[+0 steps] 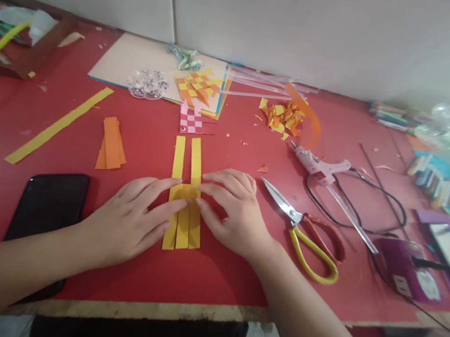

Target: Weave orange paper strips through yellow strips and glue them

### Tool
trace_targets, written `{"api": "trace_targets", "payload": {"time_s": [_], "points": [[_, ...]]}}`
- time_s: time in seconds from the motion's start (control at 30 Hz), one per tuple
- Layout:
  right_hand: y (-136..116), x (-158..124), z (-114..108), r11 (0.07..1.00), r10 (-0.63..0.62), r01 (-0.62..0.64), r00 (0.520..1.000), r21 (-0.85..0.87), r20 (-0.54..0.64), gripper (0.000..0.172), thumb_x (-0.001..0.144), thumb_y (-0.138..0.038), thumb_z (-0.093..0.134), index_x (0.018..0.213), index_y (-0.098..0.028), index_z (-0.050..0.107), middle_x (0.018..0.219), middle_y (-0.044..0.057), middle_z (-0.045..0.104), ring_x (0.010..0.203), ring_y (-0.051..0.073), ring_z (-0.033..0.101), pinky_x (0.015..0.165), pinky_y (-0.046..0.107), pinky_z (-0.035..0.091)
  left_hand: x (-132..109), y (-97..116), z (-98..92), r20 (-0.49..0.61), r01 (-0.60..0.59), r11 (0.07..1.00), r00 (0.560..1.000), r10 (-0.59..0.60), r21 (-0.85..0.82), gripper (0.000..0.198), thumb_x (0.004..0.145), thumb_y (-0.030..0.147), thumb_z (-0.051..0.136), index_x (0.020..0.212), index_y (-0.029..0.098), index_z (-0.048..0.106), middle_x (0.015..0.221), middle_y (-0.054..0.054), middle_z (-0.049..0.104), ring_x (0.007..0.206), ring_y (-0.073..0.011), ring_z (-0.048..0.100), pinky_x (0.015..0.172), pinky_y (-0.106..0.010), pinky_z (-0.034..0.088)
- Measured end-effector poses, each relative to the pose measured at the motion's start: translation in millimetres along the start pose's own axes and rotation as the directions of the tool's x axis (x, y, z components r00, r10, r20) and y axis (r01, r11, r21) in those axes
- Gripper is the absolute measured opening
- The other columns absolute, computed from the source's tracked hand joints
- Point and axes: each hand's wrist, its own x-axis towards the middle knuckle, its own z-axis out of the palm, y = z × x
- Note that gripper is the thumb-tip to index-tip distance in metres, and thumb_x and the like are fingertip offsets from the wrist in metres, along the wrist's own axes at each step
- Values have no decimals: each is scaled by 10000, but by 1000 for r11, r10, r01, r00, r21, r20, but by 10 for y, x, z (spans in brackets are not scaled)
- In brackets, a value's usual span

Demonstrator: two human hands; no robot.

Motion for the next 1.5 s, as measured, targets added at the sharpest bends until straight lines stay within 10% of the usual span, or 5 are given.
{"api": "trace_targets", "payload": {"time_s": [0.27, 0.43, 0.63, 1.23, 1.5], "points": [[467, -33, -612, 914, 294, -352, 917, -201, -270, 184, 882, -292, 545, 1002, -252, 679, 1024, 50, 725, 971, 239, 662, 928, 413, 491, 12, 8, -2, -67, -15, 1000, 998, 16, 2, 381, 945, 215, 460, 1306, 159, 568, 1307, -178, 530, 1065, -321, 493, 882, -475, 449], [1377, -172, -1050, 629, 571, -526, 812, -573, -119, 404, 824, -137, 391, 1148, -150, 632, 1202, 171, 659, 1124, 297, 603, 984, 444, 439, -20, -14, 0, -94, -43, 999, 995, 41, -23, 401, 956, 302, 469, 1320, 150, 543, 1348, -175, 498, 1090, -330, 465, 911, -488, 405], [1918, -172, -1246, 710, 582, -421, 802, -564, 135, 409, 739, -109, 453, 1086, -172, 661, 1189, 129, 688, 1085, 256, 624, 942, 359, 456, -31, -17, 23, -101, -36, 995, 995, 27, -89, 430, 962, 355, 451, 1331, 143, 517, 1363, -171, 478, 1113, -323, 444, 936, -491, 388], [999, -57, -1248, 875, 349, -352, 934, -333, -70, 340, 714, -315, 572, 1045, -234, 559, 969, 91, 686, 748, 200, 627, 711, 316, 464, 31, -9, -137, -223, -168, 947, 969, 108, -272, 151, 866, 134, 543, 975, 137, 648, 901, -75, 699, 850, -210, 587, 784, -384, 512], [1128, -68, -880, 947, 182, -86, 938, -310, 294, 445, 665, -70, 476, 1056, -232, 613, 999, 119, 682, 981, 286, 606, 855, 432, 456, 110, -71, -427, -197, -40, 945, 980, -26, -324, 217, 915, 143, 484, 1086, 151, 619, 1028, -82, 689, 943, -198, 611, 871, -363, 508]]}}
